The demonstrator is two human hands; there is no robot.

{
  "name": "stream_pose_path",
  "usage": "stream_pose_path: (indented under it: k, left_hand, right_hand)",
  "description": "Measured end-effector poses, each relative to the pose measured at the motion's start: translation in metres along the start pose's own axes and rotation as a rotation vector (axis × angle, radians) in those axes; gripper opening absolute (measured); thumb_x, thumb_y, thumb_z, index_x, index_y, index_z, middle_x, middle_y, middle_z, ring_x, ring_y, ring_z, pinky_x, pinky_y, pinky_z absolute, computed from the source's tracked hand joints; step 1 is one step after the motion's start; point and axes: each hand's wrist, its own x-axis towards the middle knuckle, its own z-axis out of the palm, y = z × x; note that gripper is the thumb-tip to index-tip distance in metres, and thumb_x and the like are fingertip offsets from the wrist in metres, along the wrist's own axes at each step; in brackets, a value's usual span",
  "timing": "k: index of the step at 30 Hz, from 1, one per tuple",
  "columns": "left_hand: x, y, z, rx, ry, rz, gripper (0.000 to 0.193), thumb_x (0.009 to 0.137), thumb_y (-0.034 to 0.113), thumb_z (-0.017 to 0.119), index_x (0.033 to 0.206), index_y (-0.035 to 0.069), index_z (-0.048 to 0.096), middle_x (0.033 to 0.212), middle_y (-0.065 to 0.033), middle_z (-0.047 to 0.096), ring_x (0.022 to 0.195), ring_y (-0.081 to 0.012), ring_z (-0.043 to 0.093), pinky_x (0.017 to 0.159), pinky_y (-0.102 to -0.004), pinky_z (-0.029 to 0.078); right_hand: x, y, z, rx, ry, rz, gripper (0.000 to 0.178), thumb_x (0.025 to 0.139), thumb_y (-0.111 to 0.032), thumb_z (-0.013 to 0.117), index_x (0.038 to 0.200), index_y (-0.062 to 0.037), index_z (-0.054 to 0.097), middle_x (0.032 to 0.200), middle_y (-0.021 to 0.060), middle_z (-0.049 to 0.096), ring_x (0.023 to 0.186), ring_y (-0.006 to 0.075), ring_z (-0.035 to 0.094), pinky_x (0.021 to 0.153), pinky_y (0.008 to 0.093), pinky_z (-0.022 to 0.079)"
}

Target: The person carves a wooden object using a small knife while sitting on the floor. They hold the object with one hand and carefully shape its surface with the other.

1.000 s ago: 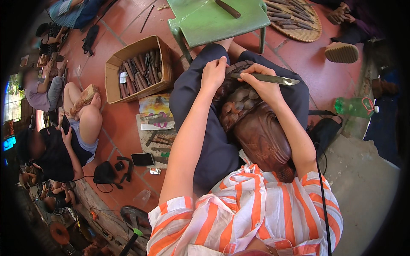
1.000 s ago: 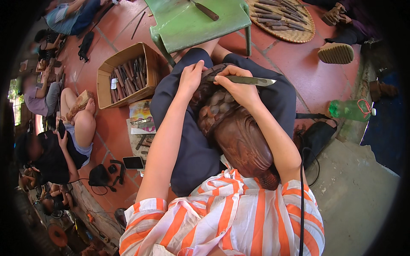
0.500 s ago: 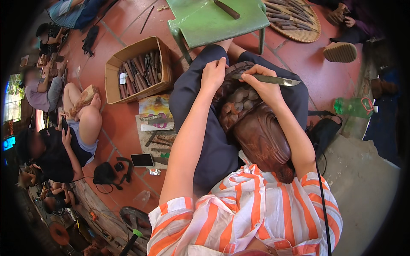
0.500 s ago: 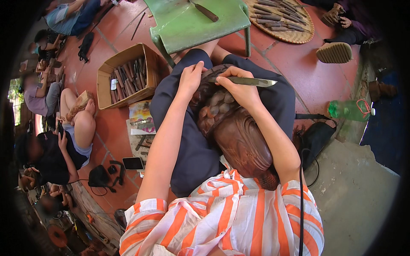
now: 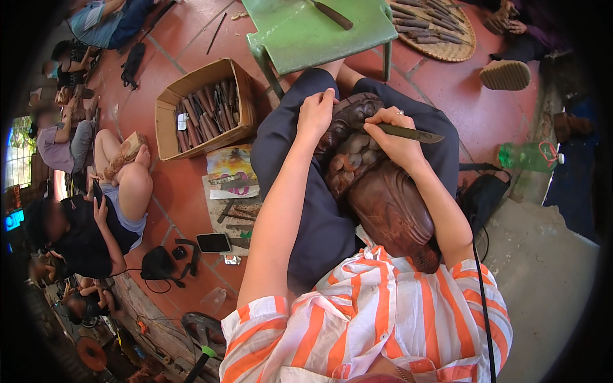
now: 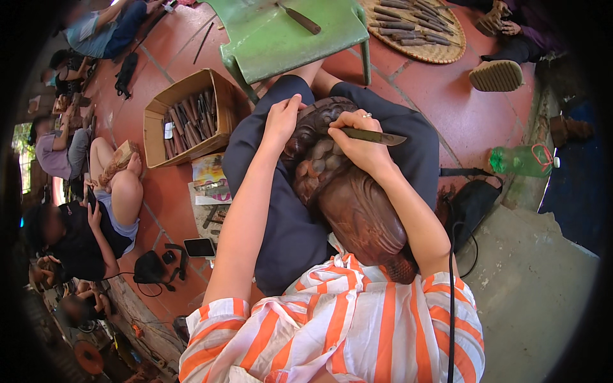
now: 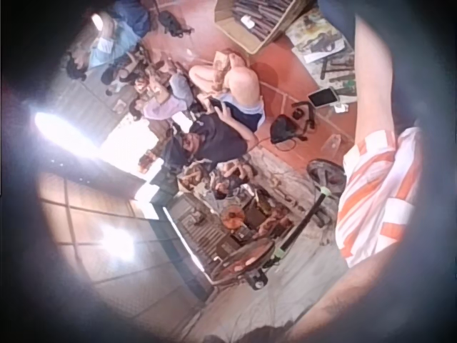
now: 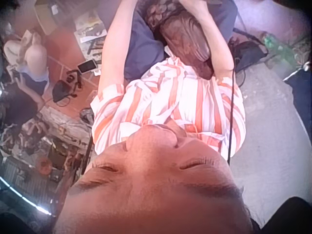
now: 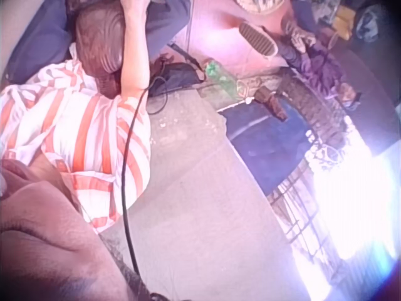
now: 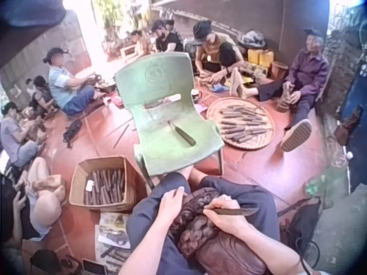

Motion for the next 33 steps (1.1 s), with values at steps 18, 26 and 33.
stream_pose_path:
  k: [18,26,33]
  left_hand:
    - [0.002,0.000,0.001,0.009,-0.005,-0.003,0.049,0.091,0.044,0.046,0.087,0.002,0.071,0.086,-0.0201,0.068,0.089,-0.0360,0.065,0.081,-0.0395,0.047]
    - [0.003,0.000,0.001,0.009,-0.016,-0.021,0.049,0.091,0.044,0.045,0.088,0.002,0.071,0.087,-0.0203,0.068,0.090,-0.0359,0.065,0.081,-0.0399,0.047]
    - [0.000,-0.001,-0.001,-0.003,-0.024,-0.012,0.049,0.091,0.044,0.045,0.088,0.002,0.071,0.087,-0.0201,0.069,0.089,-0.0352,0.065,0.081,-0.0392,0.048]
  right_hand:
    - [0.001,0.005,0.000,-0.053,-0.003,0.033,0.018,0.080,-0.017,0.070,0.084,0.0001,0.067,0.075,0.0110,0.066,0.075,0.0177,0.061,0.069,0.0303,0.046]
    - [0.019,-0.011,0.007,0.359,-0.108,0.196,0.016,0.083,-0.016,0.069,0.086,0.0004,0.066,0.075,0.0036,0.065,0.072,0.0065,0.057,0.064,0.0239,0.044]
    - [0.011,-0.001,0.005,0.070,-0.027,0.052,0.018,0.079,-0.019,0.070,0.088,-0.0029,0.068,0.075,0.0116,0.062,0.075,0.0215,0.059,0.071,0.0324,0.044]
